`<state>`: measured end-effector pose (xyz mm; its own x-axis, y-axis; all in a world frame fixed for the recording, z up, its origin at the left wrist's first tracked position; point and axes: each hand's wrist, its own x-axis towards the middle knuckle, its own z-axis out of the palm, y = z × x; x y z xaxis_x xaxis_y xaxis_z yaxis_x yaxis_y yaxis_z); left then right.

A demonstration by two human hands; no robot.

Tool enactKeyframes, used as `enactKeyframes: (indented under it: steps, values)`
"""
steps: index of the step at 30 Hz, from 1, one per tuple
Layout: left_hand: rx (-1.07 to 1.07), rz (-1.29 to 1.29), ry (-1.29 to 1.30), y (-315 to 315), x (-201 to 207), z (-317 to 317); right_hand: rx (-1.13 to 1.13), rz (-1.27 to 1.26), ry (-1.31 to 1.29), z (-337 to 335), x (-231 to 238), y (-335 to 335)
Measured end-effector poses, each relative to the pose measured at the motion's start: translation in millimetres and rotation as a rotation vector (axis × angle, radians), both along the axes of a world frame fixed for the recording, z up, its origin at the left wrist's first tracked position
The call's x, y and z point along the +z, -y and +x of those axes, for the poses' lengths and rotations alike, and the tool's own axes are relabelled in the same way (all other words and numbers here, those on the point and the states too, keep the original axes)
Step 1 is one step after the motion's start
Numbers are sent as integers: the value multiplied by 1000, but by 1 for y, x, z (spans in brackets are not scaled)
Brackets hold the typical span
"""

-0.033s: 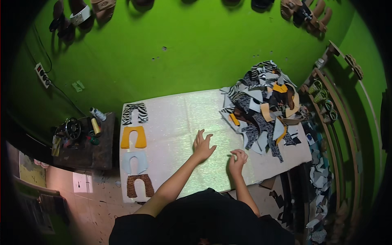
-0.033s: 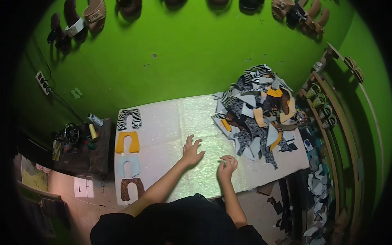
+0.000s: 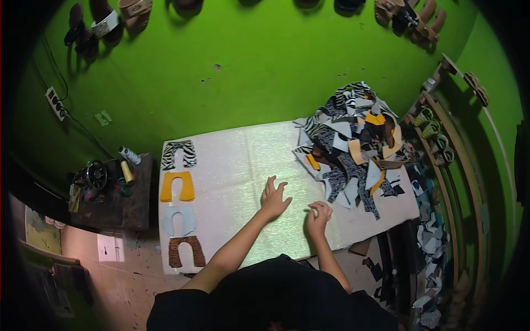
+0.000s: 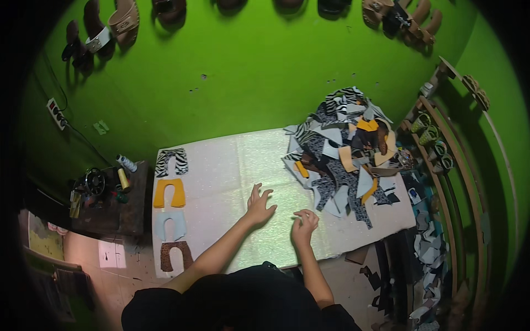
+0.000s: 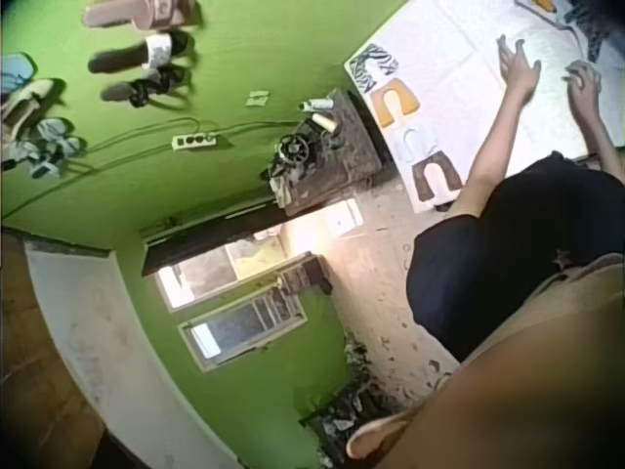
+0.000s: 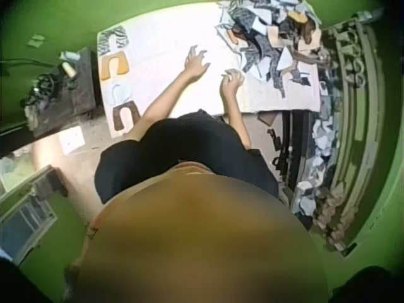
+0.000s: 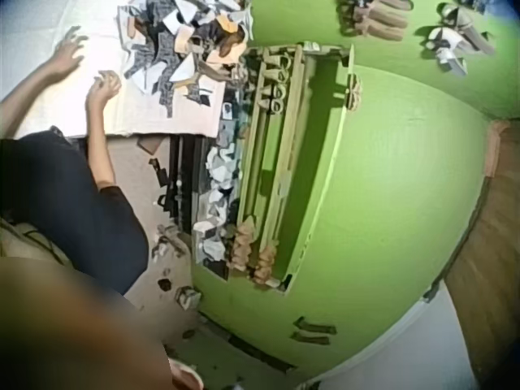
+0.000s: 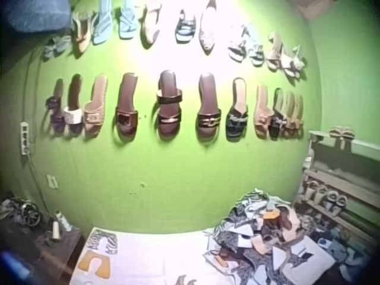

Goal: Organize and sort patterned shoe upper materials.

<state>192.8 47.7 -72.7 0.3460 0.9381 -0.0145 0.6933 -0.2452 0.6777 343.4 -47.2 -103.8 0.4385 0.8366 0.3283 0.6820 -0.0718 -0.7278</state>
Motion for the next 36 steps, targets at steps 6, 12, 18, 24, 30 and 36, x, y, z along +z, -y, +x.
enactKeyframes:
  steps: [6, 12, 18, 24, 30, 36]
  values:
    - [-85, -11, 83, -16, -1, 80, 56, 8, -13, 66, 12, -2]
    - [-149, 93, 96, -51, 13, 161, -20, 99, 68, 149, 26, -18]
    - [-107, 286, -55, -105, 20, 216, 5, 186, 43, 192, 55, -40]
    - [-126, 365, -47, -162, 63, 263, 88, 258, -111, 228, 63, -72]
    - [-87, 380, -138, -195, 55, 280, 221, 357, -153, 268, 95, -147]
    - [-125, 603, 55, -174, 39, 256, 172, 400, 52, 298, 133, -249]
